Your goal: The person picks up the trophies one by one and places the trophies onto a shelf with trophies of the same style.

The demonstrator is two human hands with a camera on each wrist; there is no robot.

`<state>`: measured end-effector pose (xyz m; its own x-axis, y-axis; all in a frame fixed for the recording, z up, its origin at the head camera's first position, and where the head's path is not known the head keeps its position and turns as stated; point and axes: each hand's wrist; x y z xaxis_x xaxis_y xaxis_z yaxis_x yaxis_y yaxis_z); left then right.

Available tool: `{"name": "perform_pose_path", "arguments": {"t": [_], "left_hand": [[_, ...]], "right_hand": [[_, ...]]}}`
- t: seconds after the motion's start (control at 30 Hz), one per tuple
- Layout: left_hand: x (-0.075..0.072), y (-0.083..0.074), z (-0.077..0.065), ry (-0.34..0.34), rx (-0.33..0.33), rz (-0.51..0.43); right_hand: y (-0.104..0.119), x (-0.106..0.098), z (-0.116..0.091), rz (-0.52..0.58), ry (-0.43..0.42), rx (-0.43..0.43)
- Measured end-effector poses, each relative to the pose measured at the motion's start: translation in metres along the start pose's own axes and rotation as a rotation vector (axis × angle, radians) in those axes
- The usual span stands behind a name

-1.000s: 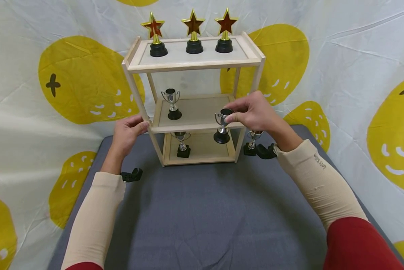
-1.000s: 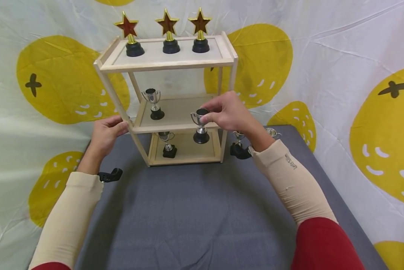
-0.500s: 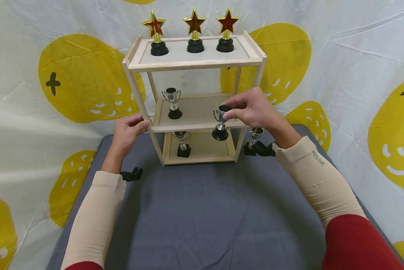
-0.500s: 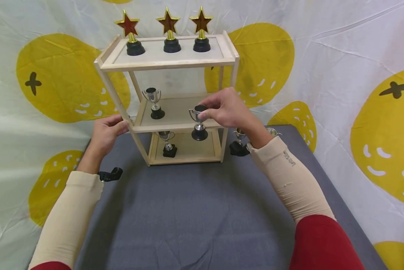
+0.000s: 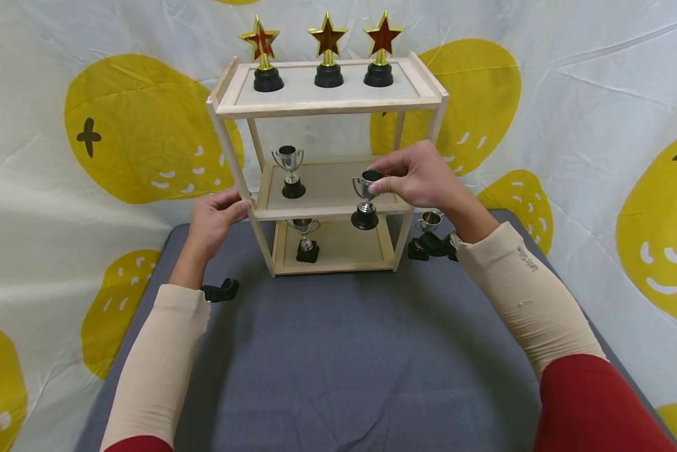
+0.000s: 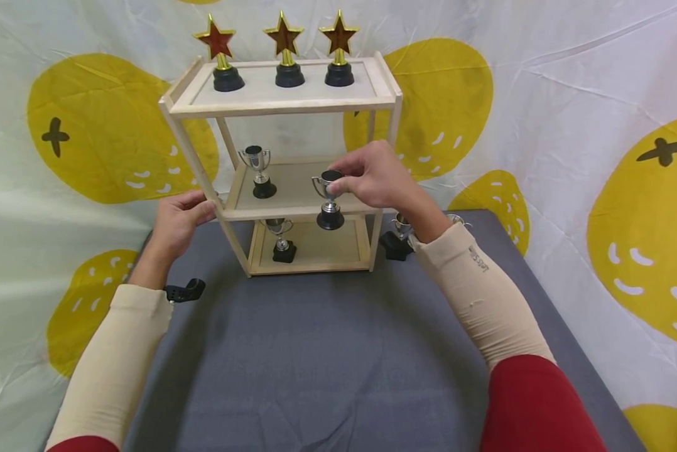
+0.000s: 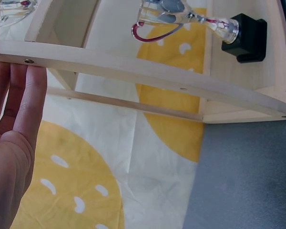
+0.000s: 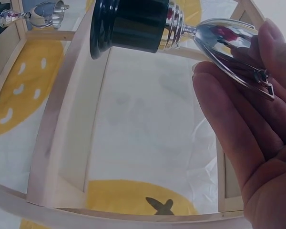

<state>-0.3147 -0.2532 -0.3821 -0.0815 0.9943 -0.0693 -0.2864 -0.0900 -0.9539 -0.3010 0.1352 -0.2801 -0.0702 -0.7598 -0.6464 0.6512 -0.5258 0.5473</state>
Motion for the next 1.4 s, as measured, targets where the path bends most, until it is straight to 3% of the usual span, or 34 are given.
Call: {"name": "perform_pose_path", "arguments": {"t": [0.87,1.4], "left_hand": [[-0.001,0.0,0.001,0.006,0.011,-0.014],[-0.001,0.001,0.001,0.0,0.016,0.04]], "right_hand": [[0.001,0.006,0.016,-0.053,-0.01,0.03],[0.0,0.011,0.024,-0.054,-0.007,0.015]]}}
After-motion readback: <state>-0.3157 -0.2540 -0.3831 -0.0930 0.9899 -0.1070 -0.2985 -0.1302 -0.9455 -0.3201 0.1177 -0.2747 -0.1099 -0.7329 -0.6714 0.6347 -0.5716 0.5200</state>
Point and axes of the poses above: each hand's wrist, its own z-axis towards the middle knuckle, its own x-axis out of the palm, y = z × x, and after that the axes turned 7 degrees about -y, right-handed
